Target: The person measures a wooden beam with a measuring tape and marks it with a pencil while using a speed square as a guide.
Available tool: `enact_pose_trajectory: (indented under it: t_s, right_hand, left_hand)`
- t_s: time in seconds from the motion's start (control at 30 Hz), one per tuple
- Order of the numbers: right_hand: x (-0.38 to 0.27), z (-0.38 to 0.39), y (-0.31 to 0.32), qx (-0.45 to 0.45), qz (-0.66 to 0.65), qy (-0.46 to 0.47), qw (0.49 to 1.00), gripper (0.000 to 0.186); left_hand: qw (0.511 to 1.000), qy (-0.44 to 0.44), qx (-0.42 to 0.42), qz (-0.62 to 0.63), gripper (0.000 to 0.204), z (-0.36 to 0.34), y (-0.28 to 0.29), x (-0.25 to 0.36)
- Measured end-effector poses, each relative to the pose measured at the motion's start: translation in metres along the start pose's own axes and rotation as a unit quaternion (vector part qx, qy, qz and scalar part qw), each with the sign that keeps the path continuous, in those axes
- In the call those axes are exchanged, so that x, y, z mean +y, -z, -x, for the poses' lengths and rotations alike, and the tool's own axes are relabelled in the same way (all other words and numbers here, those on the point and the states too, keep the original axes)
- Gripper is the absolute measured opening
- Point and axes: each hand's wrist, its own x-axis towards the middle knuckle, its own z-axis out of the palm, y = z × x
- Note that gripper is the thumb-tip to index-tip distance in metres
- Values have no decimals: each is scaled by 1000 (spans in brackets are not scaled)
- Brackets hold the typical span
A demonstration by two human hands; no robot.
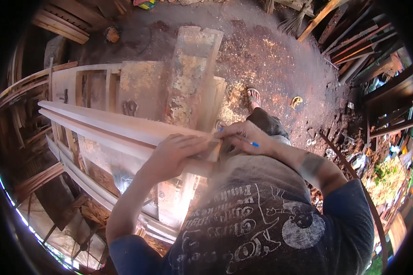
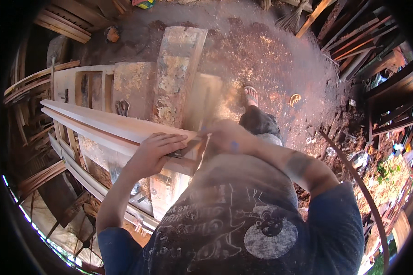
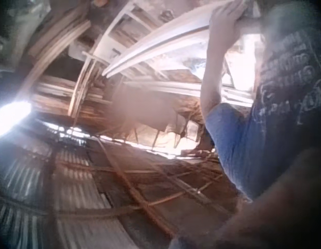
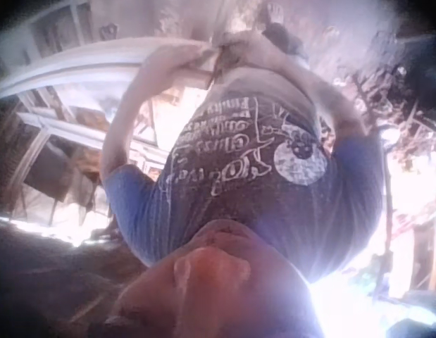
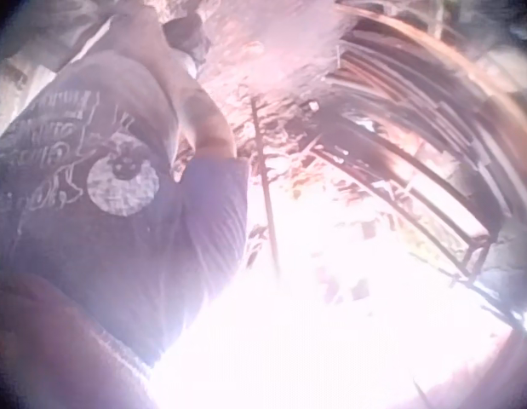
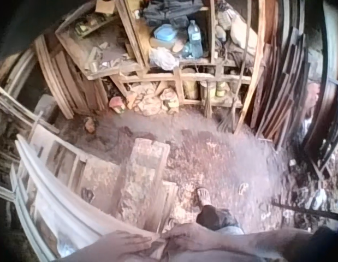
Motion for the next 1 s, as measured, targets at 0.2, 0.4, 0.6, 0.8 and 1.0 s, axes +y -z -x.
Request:
enact_pose_trajectory:
  t_s: [0.2,0.4,0.6,0.8,1.0]
  right_hand:
    - [17,-5,32,239,41,-136,960,29]
    - [21,15,51,282,-8,-133,950,32]
    - [34,25,32,285,-24,-123,950,35]
    - [25,23,27,264,-4,-103,959,42]
    - [-12,6,15,101,-158,-107,977,45]
  left_hand:
    - [998,18,51,6,57,-3,2,-8]
    - [986,-20,-27,-163,44,-17,28,19]
    - [988,28,-149,24,46,-44,37,23]
    - [993,3,-112,-30,55,-22,22,2]
    - [995,-46,-87,7,57,-28,7,-24]
